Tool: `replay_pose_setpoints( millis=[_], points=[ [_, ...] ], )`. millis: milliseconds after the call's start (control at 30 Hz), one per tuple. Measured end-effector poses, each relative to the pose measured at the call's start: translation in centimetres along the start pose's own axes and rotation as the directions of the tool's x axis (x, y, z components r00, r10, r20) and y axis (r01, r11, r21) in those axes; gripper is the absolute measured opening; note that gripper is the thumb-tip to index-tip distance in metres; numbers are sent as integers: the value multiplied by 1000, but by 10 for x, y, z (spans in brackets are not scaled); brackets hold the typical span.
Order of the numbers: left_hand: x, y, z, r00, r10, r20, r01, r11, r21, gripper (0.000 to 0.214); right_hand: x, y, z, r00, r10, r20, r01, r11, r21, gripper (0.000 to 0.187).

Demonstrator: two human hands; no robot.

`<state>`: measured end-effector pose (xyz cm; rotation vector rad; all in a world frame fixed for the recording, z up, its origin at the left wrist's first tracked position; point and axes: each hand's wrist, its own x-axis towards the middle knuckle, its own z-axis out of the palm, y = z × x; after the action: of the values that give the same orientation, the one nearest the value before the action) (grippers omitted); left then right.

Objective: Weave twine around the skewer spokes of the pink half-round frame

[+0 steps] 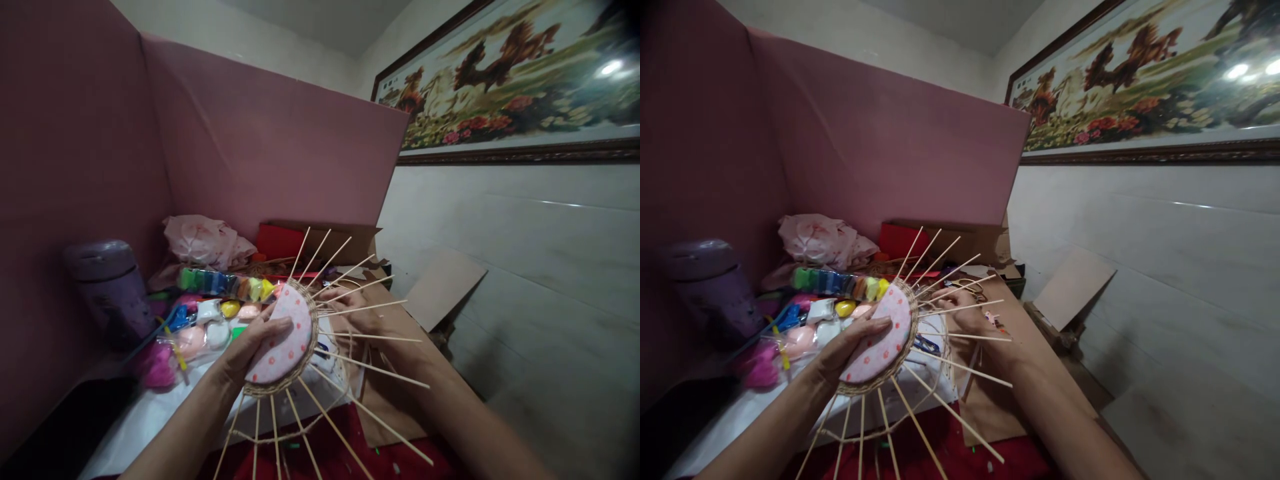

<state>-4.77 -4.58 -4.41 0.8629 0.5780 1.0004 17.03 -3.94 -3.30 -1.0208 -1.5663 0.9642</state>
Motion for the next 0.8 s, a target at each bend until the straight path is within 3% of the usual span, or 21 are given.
replay_pose_setpoints(
  millis=[100,200,267,333,467,600,700,800],
  points=[
    [1,2,-3,999,30,-11,-30,1000,4,46,24,13,-38,986,48,-157,-69,989,-129,20],
    [1,4,-4,998,29,-60,-30,1000,-8,37,27,29,-85,964,42,-263,-125,943,-308,25],
    [2,5,-6,995,7,-100,-8,1000,-18,30,16,40,-110,962,81,-260,-191,881,-434,26],
    [2,6,-7,992,-1,-126,-2,1000,-23,26,2,52,-125,967,189,-174,-252,824,-507,27],
    [4,7,-11,990,14,-138,-16,1000,-13,25,-21,74,-124,933,332,-140,-344,705,-620,41],
    [4,8,-13,986,-5,-164,2,1000,-15,24,-26,85,-111,937,298,-182,-332,603,-725,49],
    [4,9,-13,986,-13,-167,12,1000,-7,23,-23,79,-107,961,257,-106,-259,689,-677,39],
    [4,9,-13,987,-6,-159,6,1000,-2,23,-22,63,-106,951,310,16,-264,835,-483,35]
  ],
)
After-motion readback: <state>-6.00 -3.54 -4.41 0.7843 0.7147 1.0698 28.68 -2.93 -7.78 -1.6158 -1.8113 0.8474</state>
